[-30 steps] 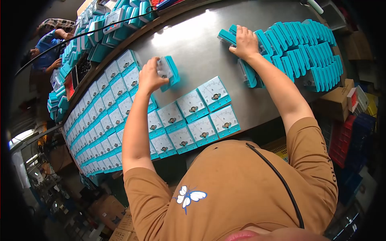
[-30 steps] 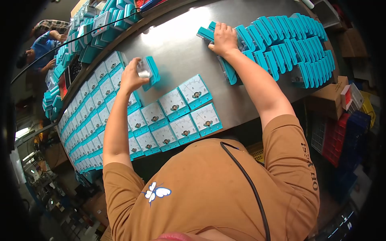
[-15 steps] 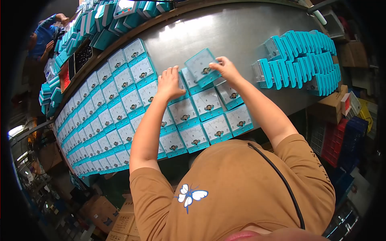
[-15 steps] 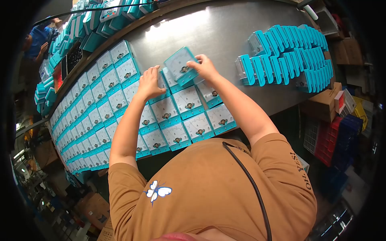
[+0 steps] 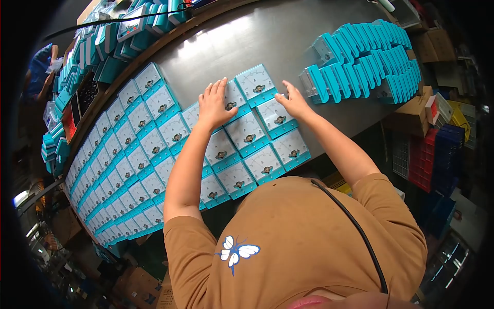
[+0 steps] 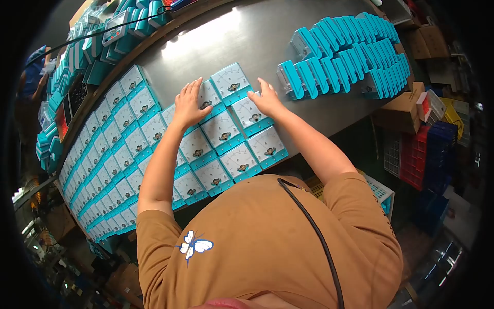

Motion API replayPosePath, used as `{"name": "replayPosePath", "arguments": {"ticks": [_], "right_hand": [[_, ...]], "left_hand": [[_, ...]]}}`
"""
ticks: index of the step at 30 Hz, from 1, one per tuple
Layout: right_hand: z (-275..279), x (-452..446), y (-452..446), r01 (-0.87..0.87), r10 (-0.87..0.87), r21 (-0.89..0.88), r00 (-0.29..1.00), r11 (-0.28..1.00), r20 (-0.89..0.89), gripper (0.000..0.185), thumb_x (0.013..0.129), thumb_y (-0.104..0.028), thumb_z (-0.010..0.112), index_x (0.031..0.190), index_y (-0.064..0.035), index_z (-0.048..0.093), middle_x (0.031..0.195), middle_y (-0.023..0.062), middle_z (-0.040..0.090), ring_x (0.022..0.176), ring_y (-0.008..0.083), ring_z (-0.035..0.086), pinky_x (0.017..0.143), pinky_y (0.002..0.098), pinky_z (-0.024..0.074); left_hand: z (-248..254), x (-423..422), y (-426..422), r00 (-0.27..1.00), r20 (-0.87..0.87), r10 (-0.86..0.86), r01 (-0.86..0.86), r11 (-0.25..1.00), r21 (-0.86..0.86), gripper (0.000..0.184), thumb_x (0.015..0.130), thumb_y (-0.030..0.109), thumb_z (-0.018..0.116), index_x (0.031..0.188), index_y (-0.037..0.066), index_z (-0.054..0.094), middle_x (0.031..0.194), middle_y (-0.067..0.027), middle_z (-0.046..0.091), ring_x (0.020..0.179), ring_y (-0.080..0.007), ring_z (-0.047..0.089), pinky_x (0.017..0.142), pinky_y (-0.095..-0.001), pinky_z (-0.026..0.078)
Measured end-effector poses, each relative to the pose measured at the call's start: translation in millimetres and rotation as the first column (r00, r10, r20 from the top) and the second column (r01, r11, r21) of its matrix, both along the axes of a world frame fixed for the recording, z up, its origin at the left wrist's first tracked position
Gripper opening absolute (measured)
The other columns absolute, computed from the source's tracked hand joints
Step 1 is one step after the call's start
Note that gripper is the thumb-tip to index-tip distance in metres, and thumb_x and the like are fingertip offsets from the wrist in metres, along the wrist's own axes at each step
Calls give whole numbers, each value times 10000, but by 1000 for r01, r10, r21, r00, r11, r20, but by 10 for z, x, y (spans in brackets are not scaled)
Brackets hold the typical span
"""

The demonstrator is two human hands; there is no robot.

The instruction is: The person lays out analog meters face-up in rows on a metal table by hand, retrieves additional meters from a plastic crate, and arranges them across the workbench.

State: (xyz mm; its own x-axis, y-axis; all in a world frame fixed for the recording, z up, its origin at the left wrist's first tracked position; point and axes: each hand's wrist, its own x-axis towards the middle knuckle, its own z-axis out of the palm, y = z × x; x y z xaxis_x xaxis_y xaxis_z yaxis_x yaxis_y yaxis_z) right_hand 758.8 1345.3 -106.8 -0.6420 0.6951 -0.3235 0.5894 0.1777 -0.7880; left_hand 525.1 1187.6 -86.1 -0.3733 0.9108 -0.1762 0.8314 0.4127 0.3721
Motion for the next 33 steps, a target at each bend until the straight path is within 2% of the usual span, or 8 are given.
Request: {"name": "replayPosePath", "arguments": {"ticks": [2, 6, 10, 15, 21, 26, 30, 33], "right_hand": [[29, 128, -52, -13, -15, -299, 996, 954, -90, 809, 929, -364, 655, 1525, 39, 287, 1485, 313, 416, 1409, 408, 394, 1153, 435, 328], [19, 207, -142, -7, -58, -312, 978, 950, -199, 809, 925, -356, 662, 1529, 34, 290, 1484, 293, 430, 1393, 365, 434, 1119, 403, 377], [499, 615, 80, -140, 136, 5, 957, 990, -257, 765, 921, -314, 650, 1522, 15, 312, 1478, 269, 436, 1375, 389, 438, 1125, 417, 363], [688, 1140, 768, 144, -80, 710, 989, 689, -123, 767, 941, -362, 607, 1529, 18, 292, 1560, 235, 332, 1466, 399, 277, 1180, 552, 215], [165, 1099, 1022, -45, -96, 772, 986, 634, 136, 859, 982, -551, 475, 1556, 32, 212, 1638, 209, 185, 1529, 373, 122, 1185, 627, 46], [323, 1122, 1027, -127, -98, 718, 960, 685, 263, 1103, 836, -668, 630, 1568, 17, 171, 1653, 199, 119, 1543, 362, 26, 1209, 575, 9], [620, 969, 856, -233, -60, 723, 933, 650, 354, 1032, 735, -428, 831, 1503, 17, 304, 1511, 193, 340, 1439, 379, 263, 1170, 547, 221], [566, 928, 867, -229, 71, 784, 970, 577, 231, 999, 666, -291, 879, 1470, -4, 360, 1350, 176, 483, 1257, 368, 469, 1069, 459, 399]], "left_hand": [[-8, 129, 147, 999, -34, 1, 1, 998, 64, 943, 737, 374, 739, 1543, 117, 324, 1534, -130, 422, 1448, -319, 343, 1150, -533, 279], [-30, 395, 722, 999, 26, 23, -26, 991, 129, 911, 753, 367, 722, 1552, 189, 323, 1540, -115, 424, 1453, -311, 342, 1156, -546, 262], [171, 462, 929, 999, 38, -32, 37, 989, -142, 843, 757, 348, 722, 1515, 186, 389, 1496, -96, 479, 1402, -318, 412, 1135, -514, 296], [206, 918, 1037, 992, -107, -73, 93, 976, 196, 920, 712, 323, 816, 1486, 71, 387, 1450, -200, 471, 1353, -352, 436, 1143, -482, 316], [-141, 1703, 1564, 893, 449, -24, -154, 923, 354, 974, 568, 268, 897, 1360, 24, 385, 1240, -276, 564, 1178, -455, 543, 999, -475, 462], [263, 1420, 1367, 899, 437, 23, -328, 697, 638, 871, 574, 239, 813, 1325, 30, 422, 1183, -217, 553, 1142, -428, 545, 980, -472, 461], [846, 154, 873, 961, 70, 266, -251, 742, 622, 904, 573, 235, 823, 1374, 38, 454, 1217, -186, 548, 1146, -357, 549, 1004, -431, 462], [751, -662, 435, 912, -203, 358, -287, 907, 308, 956, 579, 219, 822, 1447, 102, 437, 1236, -147, 559, 1156, -343, 551, 1000, -432, 469]]}}
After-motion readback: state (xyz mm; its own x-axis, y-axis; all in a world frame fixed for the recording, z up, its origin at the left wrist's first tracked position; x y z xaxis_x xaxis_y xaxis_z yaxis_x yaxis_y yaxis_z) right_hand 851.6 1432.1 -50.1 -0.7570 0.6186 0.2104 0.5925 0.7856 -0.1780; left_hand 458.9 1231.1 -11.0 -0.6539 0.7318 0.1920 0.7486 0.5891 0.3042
